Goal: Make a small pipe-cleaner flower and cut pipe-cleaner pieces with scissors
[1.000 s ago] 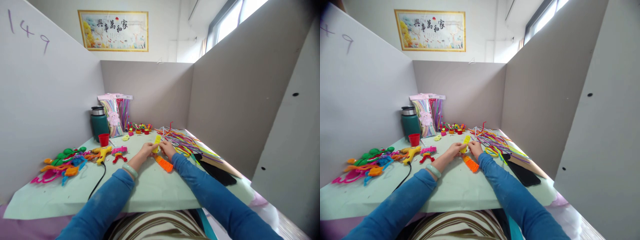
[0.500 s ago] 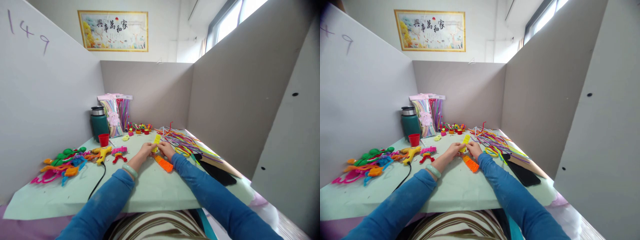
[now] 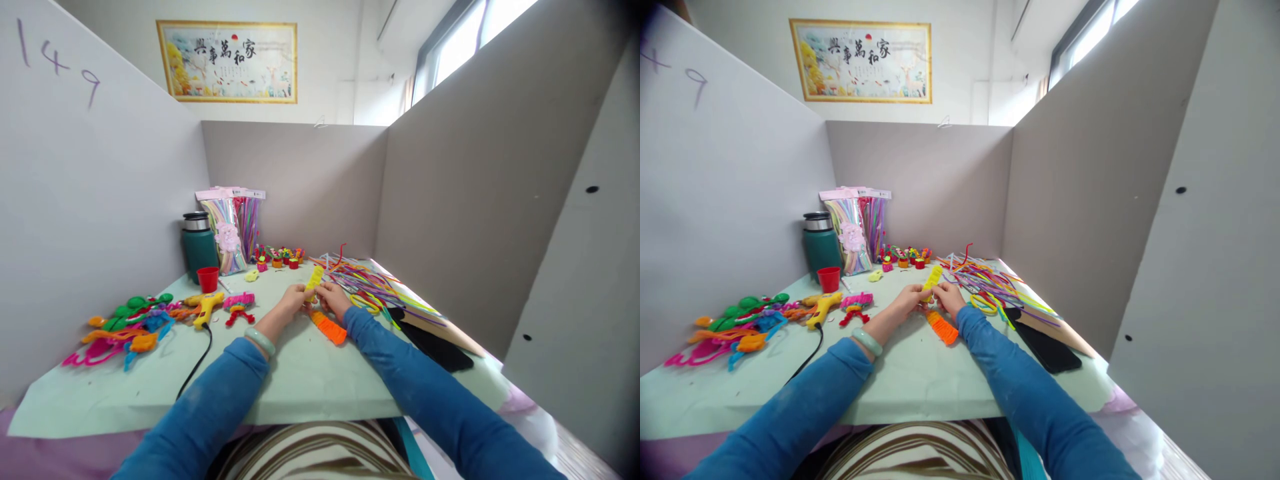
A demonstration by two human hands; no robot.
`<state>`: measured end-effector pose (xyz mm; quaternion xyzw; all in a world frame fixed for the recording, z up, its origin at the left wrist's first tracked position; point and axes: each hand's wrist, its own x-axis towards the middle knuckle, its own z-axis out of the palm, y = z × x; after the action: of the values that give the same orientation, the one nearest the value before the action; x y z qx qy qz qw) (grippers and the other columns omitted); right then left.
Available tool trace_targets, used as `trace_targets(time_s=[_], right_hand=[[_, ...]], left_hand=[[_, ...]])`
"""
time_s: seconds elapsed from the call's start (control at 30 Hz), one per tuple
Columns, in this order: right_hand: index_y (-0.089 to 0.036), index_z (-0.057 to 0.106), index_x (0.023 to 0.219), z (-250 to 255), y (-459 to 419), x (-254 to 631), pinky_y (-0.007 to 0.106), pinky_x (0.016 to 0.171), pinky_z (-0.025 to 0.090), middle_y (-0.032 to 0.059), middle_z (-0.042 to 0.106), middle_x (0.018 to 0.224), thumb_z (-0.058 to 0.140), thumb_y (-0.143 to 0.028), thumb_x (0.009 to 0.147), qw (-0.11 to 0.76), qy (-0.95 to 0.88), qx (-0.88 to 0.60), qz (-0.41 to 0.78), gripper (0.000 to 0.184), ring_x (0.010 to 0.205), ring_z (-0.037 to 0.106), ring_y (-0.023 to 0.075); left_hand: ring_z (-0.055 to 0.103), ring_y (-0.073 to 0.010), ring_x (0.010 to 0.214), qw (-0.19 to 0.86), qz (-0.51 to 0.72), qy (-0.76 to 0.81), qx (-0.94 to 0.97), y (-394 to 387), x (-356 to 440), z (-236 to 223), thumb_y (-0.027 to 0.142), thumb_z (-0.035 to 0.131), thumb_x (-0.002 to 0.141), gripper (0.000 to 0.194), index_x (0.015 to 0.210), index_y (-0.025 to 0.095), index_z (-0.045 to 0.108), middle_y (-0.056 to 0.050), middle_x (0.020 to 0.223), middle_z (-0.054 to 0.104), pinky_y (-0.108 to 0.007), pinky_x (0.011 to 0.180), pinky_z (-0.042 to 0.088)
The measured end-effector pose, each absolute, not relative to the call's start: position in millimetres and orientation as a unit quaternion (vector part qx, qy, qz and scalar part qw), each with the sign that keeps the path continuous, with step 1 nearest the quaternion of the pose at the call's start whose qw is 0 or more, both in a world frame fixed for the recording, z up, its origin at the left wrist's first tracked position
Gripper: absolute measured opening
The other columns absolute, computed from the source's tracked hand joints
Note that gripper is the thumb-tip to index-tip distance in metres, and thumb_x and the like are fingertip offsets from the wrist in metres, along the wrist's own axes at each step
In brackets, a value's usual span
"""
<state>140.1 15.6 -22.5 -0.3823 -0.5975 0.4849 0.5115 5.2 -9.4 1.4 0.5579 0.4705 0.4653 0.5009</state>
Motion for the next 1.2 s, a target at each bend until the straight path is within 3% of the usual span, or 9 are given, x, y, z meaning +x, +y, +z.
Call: trace_targets(time_s=[0.53,0.9,1.2], right_hand=[[-0.020,0.045,0.060,-24.1,18.1,140.5,0.021,0.034,0.023,-0.0063,0.043,0.045,0.062,-0.041,0.071,0.517,-0.598,-0.395,0.468,0.030,0.033,0.035,0.0057],[-0.019,0.047,0.062,-24.6,15.4,140.3,0.019,0.033,0.023,-0.0085,0.041,0.040,0.063,-0.046,0.070,0.490,-0.617,-0.389,0.476,0.032,0.031,0.033,0.0051],[-0.020,0.045,0.059,-23.9,16.9,140.1,0.019,0.032,0.022,-0.0086,0.039,0.037,0.063,-0.037,0.069,0.500,-0.595,-0.402,0.484,0.027,0.030,0.033,0.0052]], left_hand=[[0.050,-0.0077,0.044,0.507,0.459,0.494,0.538,-11.9,8.2,3.2,0.039,0.068,0.077,0.029,0.079,0.012,0.058,-0.002,0.062,0.060,-0.022,0.049,0.047],[0.048,-0.0076,0.042,0.479,0.492,0.510,0.517,-13.7,5.8,7.0,0.038,0.073,0.070,0.031,0.070,0.014,0.054,0.002,0.054,0.052,-0.019,0.042,0.038],[0.050,-0.0086,0.043,0.482,0.476,0.503,0.537,-14.0,6.0,5.6,0.035,0.074,0.069,0.029,0.070,0.014,0.054,0.003,0.054,0.053,-0.020,0.044,0.039]])
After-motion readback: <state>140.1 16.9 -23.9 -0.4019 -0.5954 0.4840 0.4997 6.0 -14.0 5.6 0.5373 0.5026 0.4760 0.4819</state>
